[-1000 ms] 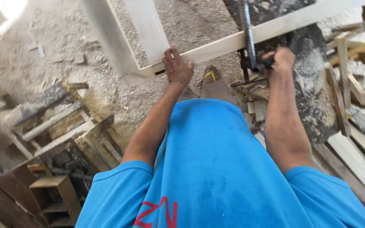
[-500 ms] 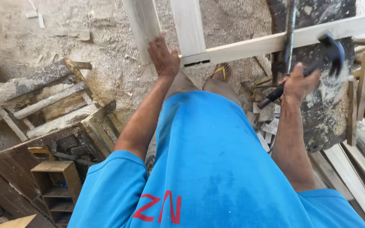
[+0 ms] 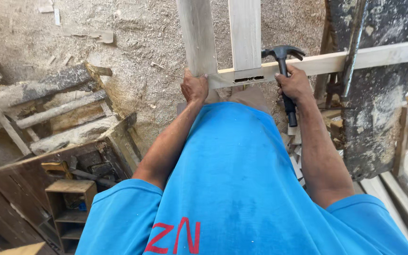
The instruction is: The person assembles a light wooden frame on the ground outdoors. They position a wooden rail into the frame, secure it with a bar clamp, tap pieces into place with a hammer, and run an electric planer along the wood surface, then resume hammering at a joint.
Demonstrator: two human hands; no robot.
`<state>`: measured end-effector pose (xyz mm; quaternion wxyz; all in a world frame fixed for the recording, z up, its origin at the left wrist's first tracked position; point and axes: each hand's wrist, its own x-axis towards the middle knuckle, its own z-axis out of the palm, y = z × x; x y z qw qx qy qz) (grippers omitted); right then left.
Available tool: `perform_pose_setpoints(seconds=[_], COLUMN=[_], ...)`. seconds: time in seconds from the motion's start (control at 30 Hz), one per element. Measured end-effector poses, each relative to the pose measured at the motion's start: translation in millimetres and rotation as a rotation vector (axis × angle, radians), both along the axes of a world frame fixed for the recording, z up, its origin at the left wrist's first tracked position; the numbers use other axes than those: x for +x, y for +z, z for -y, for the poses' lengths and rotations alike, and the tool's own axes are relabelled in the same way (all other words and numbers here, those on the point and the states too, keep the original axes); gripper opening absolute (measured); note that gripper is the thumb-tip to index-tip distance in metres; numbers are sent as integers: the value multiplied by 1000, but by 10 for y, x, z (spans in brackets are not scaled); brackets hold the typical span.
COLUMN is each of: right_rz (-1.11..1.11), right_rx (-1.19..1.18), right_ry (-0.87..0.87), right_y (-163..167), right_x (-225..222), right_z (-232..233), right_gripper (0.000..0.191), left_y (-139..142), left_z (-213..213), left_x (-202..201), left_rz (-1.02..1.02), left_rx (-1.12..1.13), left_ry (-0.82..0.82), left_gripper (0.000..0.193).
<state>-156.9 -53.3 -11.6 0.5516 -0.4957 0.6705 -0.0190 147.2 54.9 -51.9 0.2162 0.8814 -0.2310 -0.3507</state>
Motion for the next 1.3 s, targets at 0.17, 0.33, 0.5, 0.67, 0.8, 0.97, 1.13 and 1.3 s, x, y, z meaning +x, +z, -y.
perform_pose_setpoints(seconds=[0.17,0.33,0.5,0.67,0.8,0.97,1.13,1.3], right_rz=[101,3,120,96,59,-23,91,115], right_rx=[94,96,91,84,54,73,133,103], right_ry=[-218,-74,-109,21,-9,120,-71,-111], right_y=[-5,83,161,157,136,95,31,-74], right_x=[-2,87,43,2,8,1,-50,-125], right_z=[33,62,80,91,116,137,118,163], right_gripper=[17,18,15,17,20,22,21,19], left_y=[3,36,27,48,73,54,-3,-16], left_z=[-151,-219,-216,-206,-201,-193,-202,-205], left_x=[-31,-92,-163,-169,-160,-175,-157,-86], left_rz=[34,200,135,217,105,305,160,124], left_rx=[3,-173,-166,-167,-118,-145,-79,-63], left_ry=[51,107,136,93,144,75,124,96], left_gripper=[40,64,67,53,43,49,43,42])
